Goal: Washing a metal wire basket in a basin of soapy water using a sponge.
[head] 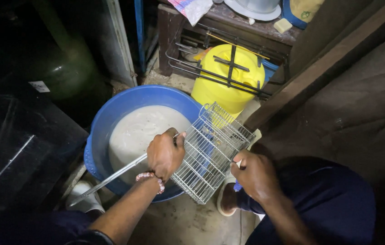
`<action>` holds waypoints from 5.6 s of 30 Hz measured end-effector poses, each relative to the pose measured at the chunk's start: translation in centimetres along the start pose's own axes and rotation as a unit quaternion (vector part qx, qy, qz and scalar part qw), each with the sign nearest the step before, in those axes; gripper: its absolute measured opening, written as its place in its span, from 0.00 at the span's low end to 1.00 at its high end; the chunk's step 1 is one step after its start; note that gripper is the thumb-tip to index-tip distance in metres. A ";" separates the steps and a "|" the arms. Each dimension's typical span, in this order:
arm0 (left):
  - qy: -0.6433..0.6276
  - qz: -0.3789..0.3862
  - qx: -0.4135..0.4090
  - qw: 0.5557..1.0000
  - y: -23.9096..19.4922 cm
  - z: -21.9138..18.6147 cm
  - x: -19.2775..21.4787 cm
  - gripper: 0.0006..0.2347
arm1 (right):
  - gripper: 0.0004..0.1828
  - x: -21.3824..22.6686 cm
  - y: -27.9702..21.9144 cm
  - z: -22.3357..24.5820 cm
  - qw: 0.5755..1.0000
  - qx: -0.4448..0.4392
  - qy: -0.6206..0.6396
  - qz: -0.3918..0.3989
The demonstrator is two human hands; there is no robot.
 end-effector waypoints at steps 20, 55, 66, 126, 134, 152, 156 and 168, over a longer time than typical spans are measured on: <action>-0.195 0.077 0.099 0.973 -1.4 0.1 0.8 0.08 | 0.27 1.0 -1.8 11.3 0.860 -0.101 0.486 0.116; -0.412 0.126 0.108 0.896 -2.0 3.4 -0.7 0.14 | 0.19 -6.4 -1.5 13.3 0.908 0.391 0.134 -0.063; -0.432 0.124 0.054 0.892 -1.7 3.0 -2.9 0.16 | 0.15 -7.6 -3.0 13.5 0.931 0.323 0.138 -0.099; -0.314 0.145 -0.056 0.937 -0.8 -1.7 4.0 0.17 | 0.13 1.0 10.2 -8.7 0.915 -0.171 0.339 -0.134; -0.096 0.180 -0.012 0.979 -3.0 -0.5 3.1 0.22 | 0.13 -0.7 8.5 -4.0 0.968 -0.117 0.199 -0.096; -0.355 0.144 -0.050 0.922 -6.1 -2.2 6.9 0.12 | 0.07 0.6 6.8 -1.4 0.820 -0.119 0.559 -0.012; -0.334 0.099 -0.052 0.936 -5.9 -4.0 8.3 0.21 | 0.08 2.2 4.7 0.7 0.828 -0.178 0.531 0.028; -0.091 0.177 0.001 0.980 -7.9 -4.8 6.8 0.13 | 0.03 2.2 2.0 0.6 0.868 -0.063 0.464 -0.163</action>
Point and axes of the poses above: each hand's wrist, its own y-axis towards the middle knuckle, its own x-axis out of the back of the hand, z = x × y, the point moved 6 cm from there along y, towards the middle knuckle, and after that the axes turned 6 degrees about -z, right-handed, at the moved point
